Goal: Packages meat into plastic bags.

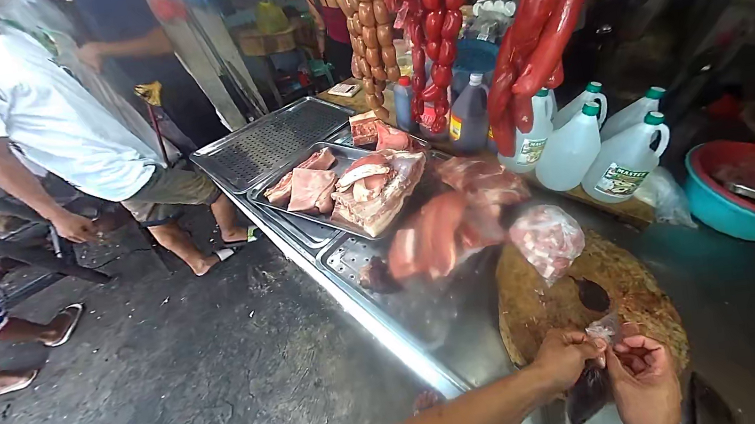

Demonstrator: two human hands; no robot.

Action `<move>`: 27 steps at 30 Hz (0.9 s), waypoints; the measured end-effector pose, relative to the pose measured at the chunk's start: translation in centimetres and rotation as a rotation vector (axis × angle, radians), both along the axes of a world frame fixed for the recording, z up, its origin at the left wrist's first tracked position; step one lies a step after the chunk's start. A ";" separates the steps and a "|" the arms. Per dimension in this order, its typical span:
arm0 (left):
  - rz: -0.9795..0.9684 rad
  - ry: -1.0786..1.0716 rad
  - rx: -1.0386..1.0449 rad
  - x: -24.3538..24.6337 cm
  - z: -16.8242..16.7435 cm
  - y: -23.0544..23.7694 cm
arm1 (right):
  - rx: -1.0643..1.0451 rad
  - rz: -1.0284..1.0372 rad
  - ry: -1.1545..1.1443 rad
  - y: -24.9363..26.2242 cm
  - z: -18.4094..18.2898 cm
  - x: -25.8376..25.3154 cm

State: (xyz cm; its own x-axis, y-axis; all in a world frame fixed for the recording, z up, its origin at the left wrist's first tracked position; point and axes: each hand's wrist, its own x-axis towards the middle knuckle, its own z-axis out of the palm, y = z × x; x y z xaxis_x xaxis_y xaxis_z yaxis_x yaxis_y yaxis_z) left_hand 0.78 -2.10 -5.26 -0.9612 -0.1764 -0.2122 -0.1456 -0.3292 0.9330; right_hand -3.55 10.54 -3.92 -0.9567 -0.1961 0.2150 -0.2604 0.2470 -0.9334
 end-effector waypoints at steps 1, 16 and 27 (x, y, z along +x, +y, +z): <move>0.017 0.022 -0.077 0.1 0.0 0.2 | 0.054 -0.056 0.023 0.0 0.0 0.4; 0.085 0.009 -0.585 -1.2 2.0 -0.5 | 0.519 -0.034 0.219 1.4 4.0 -1.6; 0.419 0.001 -0.371 6.6 -0.3 -9.4 | 0.381 0.095 0.272 -8.1 10.2 -7.8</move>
